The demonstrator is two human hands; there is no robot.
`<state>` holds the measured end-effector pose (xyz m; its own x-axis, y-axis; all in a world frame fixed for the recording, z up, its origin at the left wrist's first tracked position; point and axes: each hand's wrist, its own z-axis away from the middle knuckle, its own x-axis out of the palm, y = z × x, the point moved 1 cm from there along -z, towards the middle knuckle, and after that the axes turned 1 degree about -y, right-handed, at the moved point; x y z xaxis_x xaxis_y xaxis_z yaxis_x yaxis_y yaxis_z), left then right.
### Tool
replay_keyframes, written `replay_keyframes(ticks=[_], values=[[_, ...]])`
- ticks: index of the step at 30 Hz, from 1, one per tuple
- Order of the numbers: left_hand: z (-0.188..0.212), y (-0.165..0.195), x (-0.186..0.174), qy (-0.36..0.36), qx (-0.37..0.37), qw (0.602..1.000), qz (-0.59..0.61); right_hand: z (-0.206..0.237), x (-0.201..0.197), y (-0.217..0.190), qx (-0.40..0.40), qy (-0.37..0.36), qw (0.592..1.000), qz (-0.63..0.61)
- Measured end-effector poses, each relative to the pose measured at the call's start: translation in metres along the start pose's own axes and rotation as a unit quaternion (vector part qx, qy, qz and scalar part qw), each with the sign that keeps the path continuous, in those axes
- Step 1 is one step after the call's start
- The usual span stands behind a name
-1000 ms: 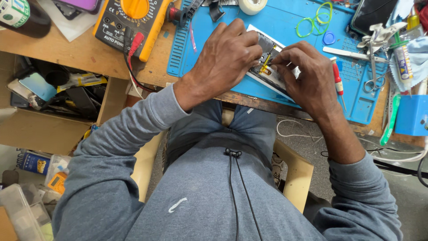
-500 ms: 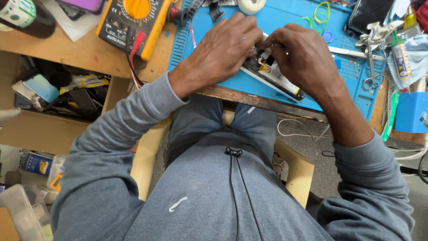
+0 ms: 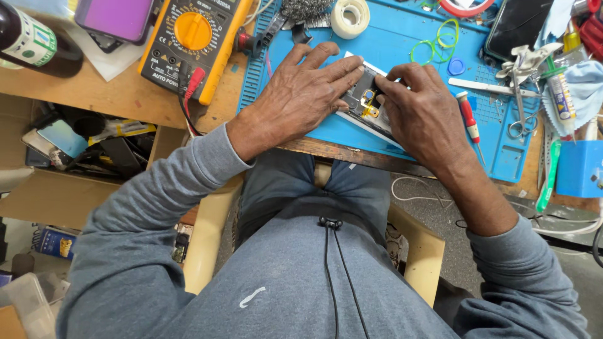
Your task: The person works on a disassembled smartphone placed on a blue mat. They use a red-handled screwdriver and a black-handled tool to adjust and remove small components near the camera module and battery area. The back cover is set aside, and the phone remains open throughout the clip.
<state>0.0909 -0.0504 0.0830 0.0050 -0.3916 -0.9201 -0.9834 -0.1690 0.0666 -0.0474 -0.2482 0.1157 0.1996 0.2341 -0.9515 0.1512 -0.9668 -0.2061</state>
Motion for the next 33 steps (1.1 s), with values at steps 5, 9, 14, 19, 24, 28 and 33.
replay_keyframes(ticks=[5,9,14,19,24,28,33], values=[[-0.004,0.001,-0.004,-0.004,0.025,0.999,-0.023,-0.002,-0.002,0.009,-0.013,0.017,0.998,-0.063],[-0.01,0.001,-0.009,-0.007,0.031,0.999,-0.023,-0.002,-0.001,0.013,-0.029,0.043,0.996,-0.072],[-0.019,-0.008,-0.011,-0.035,0.051,0.998,0.008,-0.001,0.002,0.01,-0.031,0.031,0.998,-0.045],[-0.021,-0.007,-0.008,-0.05,0.064,0.997,-0.019,-0.004,0.001,0.004,-0.037,0.025,0.999,-0.009],[-0.015,-0.001,-0.009,-0.002,0.085,0.995,-0.05,0.003,0.005,0.001,-0.04,-0.009,0.994,0.098],[-0.005,0.001,-0.006,-0.03,0.051,0.998,0.004,0.016,-0.003,0.011,-0.025,0.023,0.997,-0.066],[-0.003,0.0,0.003,0.01,-0.006,0.997,0.072,0.026,-0.005,0.004,-0.022,0.04,0.991,-0.127]])
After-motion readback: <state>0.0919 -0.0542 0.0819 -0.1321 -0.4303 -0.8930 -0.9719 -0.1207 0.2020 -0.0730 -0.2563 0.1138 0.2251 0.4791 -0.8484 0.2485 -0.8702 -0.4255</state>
